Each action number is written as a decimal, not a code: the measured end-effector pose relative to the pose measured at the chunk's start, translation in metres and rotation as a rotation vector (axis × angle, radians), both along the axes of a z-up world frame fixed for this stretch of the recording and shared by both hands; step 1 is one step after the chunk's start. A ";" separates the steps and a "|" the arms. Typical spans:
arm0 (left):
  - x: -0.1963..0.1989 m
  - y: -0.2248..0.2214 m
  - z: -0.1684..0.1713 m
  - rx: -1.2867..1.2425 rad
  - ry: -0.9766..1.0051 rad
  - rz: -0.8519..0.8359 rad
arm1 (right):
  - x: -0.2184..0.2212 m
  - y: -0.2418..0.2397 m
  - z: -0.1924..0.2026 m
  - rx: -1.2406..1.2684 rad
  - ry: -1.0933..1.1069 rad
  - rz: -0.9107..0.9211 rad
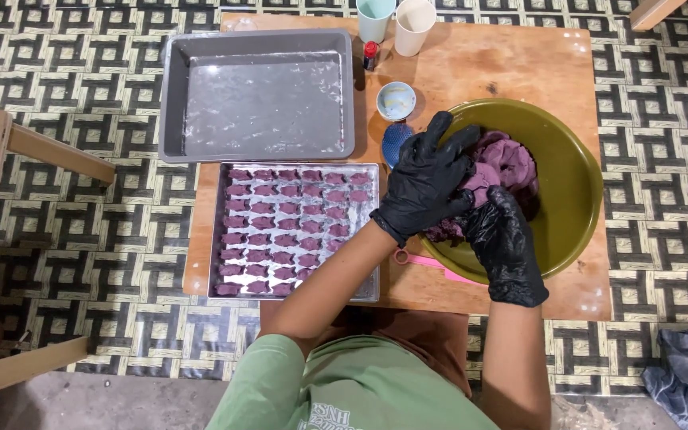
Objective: The person is taking small pieces of purple dough from a large bowl and pressing them into star-shaped molds on a tray.
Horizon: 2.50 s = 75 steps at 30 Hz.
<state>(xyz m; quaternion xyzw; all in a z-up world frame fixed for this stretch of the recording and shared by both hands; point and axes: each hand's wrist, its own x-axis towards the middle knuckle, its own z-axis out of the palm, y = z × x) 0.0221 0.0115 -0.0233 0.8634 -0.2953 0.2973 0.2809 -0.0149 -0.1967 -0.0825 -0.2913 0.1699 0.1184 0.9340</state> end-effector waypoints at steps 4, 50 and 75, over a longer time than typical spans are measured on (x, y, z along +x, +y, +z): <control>0.004 0.001 -0.006 0.078 -0.045 -0.011 | -0.026 0.063 0.127 0.062 0.021 -0.056; -0.048 0.090 0.044 -0.124 0.108 0.012 | -0.031 0.074 0.130 -1.377 -0.457 0.211; -0.093 0.174 0.026 -0.043 0.237 0.000 | -0.048 0.170 -0.017 -0.229 -0.331 0.265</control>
